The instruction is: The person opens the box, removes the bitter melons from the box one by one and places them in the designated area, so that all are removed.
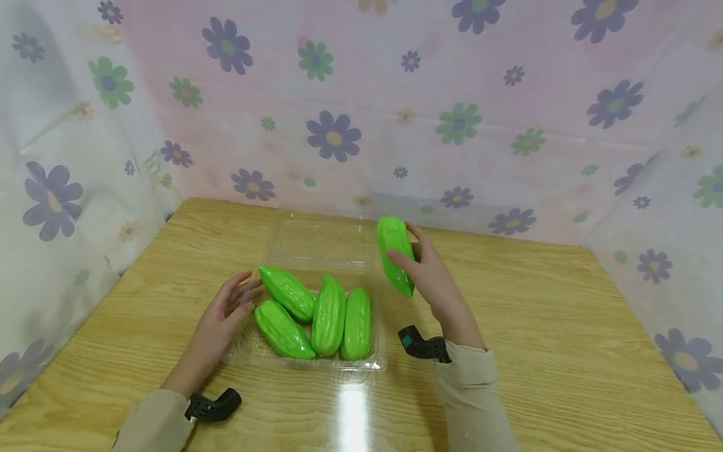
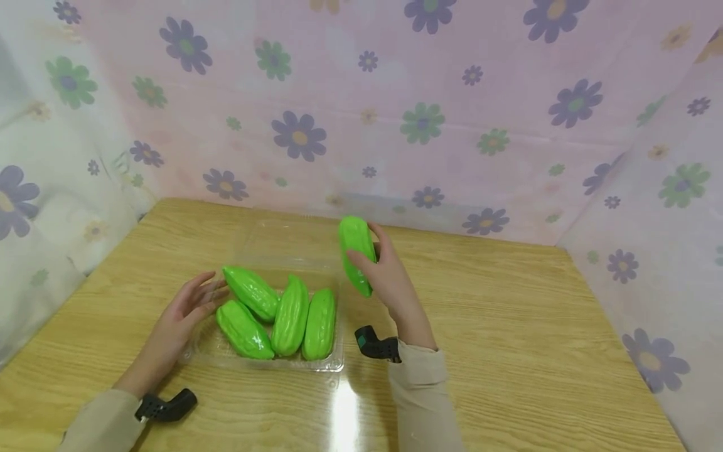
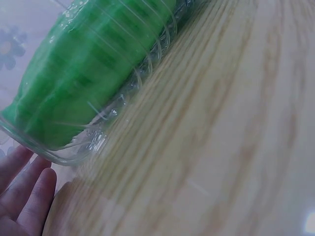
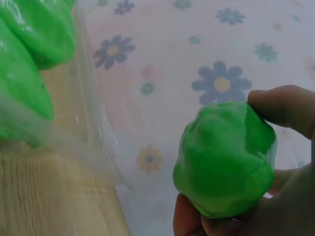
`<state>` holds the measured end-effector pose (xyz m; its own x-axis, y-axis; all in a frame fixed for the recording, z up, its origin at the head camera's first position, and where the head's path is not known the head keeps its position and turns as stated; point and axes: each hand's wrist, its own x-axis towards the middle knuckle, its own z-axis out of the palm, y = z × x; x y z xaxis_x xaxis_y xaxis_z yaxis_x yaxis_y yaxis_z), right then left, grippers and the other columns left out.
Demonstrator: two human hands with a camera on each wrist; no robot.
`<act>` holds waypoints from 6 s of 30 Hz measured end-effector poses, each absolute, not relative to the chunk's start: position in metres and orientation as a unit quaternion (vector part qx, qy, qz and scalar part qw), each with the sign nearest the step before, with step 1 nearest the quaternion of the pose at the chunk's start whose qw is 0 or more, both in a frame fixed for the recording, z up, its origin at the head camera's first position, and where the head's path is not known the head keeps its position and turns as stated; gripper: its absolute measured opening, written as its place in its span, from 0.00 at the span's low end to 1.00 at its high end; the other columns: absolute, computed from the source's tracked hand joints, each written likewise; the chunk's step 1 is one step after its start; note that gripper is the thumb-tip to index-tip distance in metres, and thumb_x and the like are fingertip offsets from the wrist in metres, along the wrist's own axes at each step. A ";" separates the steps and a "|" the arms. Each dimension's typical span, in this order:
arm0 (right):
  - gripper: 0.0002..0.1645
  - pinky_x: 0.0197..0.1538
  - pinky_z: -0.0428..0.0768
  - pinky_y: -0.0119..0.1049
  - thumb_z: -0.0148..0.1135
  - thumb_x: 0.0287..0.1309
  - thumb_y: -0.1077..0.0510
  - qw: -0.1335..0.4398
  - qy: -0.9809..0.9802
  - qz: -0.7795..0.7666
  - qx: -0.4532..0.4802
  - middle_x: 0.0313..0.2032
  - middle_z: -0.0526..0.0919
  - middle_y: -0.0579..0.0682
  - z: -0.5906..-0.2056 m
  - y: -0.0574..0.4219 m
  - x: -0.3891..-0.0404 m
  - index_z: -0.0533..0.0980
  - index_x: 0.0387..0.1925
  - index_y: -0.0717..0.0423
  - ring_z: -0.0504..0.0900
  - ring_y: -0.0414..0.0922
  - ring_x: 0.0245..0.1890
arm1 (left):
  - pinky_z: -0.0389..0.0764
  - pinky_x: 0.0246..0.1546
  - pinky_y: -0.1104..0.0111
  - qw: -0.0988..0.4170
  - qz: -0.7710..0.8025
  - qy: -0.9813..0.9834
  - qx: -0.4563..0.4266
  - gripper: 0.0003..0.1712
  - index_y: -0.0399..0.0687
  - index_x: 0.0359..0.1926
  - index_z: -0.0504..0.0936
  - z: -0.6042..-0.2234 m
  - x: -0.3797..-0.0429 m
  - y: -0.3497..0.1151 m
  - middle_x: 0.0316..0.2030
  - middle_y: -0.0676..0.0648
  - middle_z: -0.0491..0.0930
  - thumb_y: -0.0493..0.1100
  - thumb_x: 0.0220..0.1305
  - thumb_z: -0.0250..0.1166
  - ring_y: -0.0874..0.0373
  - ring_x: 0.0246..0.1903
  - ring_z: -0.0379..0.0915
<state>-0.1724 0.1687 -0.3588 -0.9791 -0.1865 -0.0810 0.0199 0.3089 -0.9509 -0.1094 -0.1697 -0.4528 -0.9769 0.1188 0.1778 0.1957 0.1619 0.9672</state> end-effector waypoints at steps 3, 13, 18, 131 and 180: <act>0.44 0.48 0.72 0.46 0.56 0.53 0.38 0.092 0.805 -0.585 -0.038 0.55 0.65 0.52 -0.363 0.176 -0.175 0.45 0.66 0.31 0.71 0.48 0.50 | 0.66 0.51 0.80 0.032 -0.641 -0.759 -0.108 0.27 0.46 0.66 0.53 -0.453 -0.109 -0.169 0.60 0.42 0.63 0.36 0.67 0.47 0.47 0.58 0.59; 0.48 0.50 0.71 0.49 0.55 0.54 0.39 0.104 0.798 -0.592 0.025 0.57 0.59 0.56 -0.383 0.204 -0.184 0.41 0.68 0.39 0.67 0.52 0.52 | 0.66 0.50 0.80 0.030 -0.641 -0.758 -0.118 0.27 0.46 0.66 0.52 -0.453 -0.108 -0.169 0.60 0.41 0.62 0.38 0.68 0.46 0.48 0.58 0.59; 0.48 0.49 0.72 0.49 0.55 0.55 0.41 0.101 0.800 -0.589 0.057 0.60 0.55 0.57 -0.395 0.218 -0.188 0.39 0.68 0.43 0.65 0.54 0.54 | 0.66 0.50 0.80 0.031 -0.639 -0.760 -0.117 0.27 0.45 0.66 0.51 -0.452 -0.108 -0.169 0.60 0.41 0.62 0.37 0.68 0.46 0.47 0.58 0.59; 0.19 0.45 0.76 0.42 0.53 0.60 0.53 -0.160 0.749 -0.641 0.053 0.42 0.78 0.54 -0.390 0.216 -0.186 0.69 0.53 0.49 0.77 0.49 0.40 | 0.65 0.50 0.81 0.031 -0.626 -0.771 -0.113 0.28 0.47 0.66 0.52 -0.454 -0.115 -0.172 0.60 0.41 0.62 0.38 0.68 0.47 0.49 0.58 0.59; 0.31 0.53 0.69 0.40 0.52 0.60 0.54 0.052 0.818 -0.554 -0.144 0.57 0.60 0.47 -0.393 0.063 -0.136 0.55 0.63 0.42 0.64 0.45 0.54 | 0.65 0.49 0.82 0.071 -0.620 -0.781 -0.023 0.28 0.43 0.63 0.58 -0.460 -0.113 -0.180 0.56 0.42 0.67 0.42 0.64 0.54 0.62 0.52 0.65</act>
<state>-0.1359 0.0631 -0.3934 -0.9530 -0.2937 0.0739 -0.1779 0.3451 -0.9215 -0.1130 -0.1800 -0.4597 -0.9889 -0.0515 0.1395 0.1241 0.2309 0.9650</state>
